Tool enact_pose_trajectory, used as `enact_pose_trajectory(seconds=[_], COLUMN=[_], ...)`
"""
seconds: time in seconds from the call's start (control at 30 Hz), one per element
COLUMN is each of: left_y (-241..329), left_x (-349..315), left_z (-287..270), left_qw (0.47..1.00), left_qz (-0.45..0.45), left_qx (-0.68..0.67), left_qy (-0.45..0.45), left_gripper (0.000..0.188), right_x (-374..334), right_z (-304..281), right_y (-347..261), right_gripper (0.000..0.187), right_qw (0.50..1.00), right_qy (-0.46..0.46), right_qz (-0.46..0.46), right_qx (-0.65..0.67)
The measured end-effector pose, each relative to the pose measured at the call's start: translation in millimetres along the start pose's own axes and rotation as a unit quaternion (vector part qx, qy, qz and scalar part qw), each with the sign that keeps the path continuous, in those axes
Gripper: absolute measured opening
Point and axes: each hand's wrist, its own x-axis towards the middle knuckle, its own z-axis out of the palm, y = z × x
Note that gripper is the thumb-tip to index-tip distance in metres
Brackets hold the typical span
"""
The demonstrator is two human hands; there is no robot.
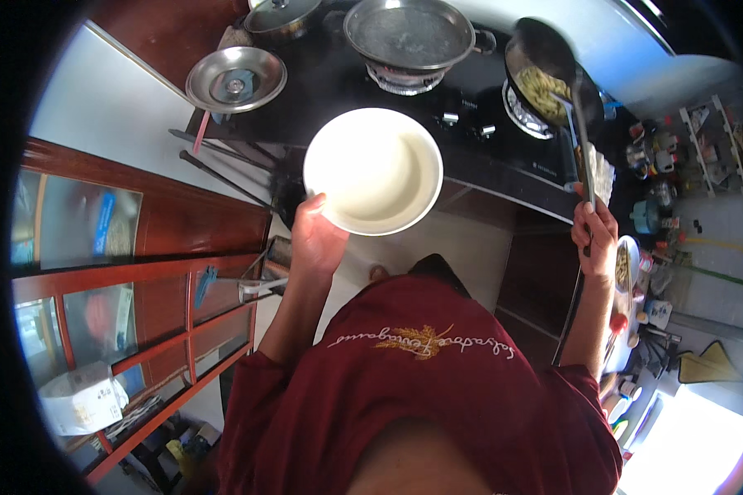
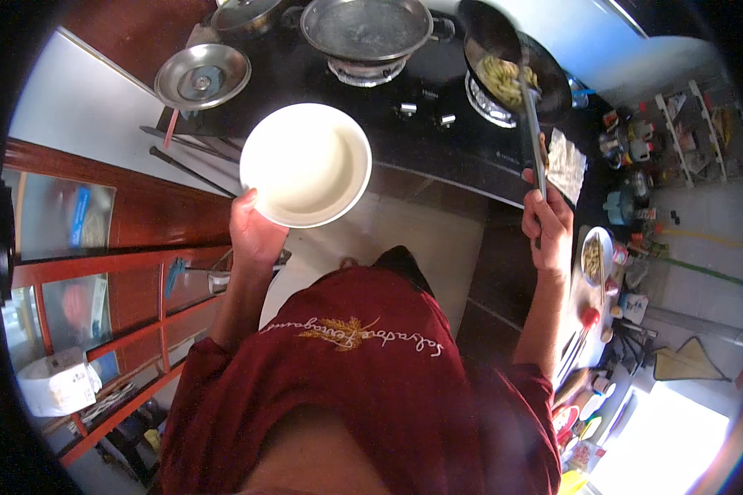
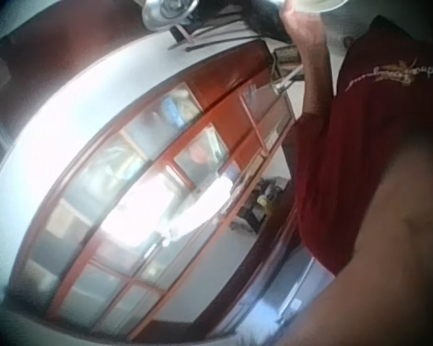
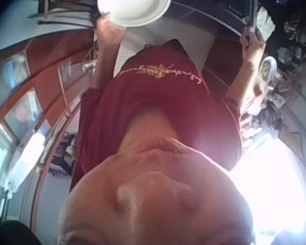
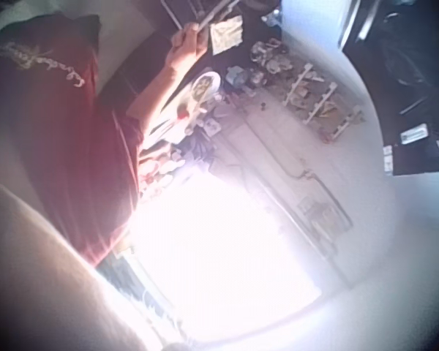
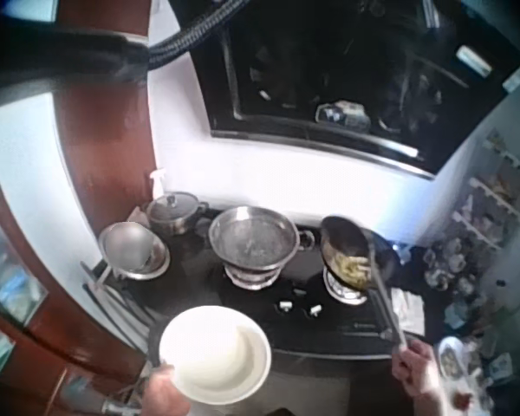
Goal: The person prepares food by stirring a pot with a ladle, pouring liquid from a bowl into the pot, and handling various ingredients on a counter.
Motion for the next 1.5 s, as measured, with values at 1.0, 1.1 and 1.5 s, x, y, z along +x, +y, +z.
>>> enact_pose_trajectory(seconds=[1.0,1.1,1.5], left_y=[105,95,81], left_x=[391,426,494], left_z=[7,8,23], left_qw=[0.985,0.977,0.943], left_qz=[-0.009,-0.034,-0.11], left_qx=[0.163,0.204,0.308], left_qy=[0.05,0.054,-0.066], left_gripper=[0.054,0.044,0.03], right_x=[233,217,202], right_z=[70,70,81], right_y=[-57,-43,-37], right_gripper=[0.037,0.038,0.041], right_qw=[0.769,0.782,0.796], right_qy=[-0.091,-0.068,-0.06], right_qz=[-0.064,-0.083,-0.06], right_qx=[-0.63,-0.614,-0.599])
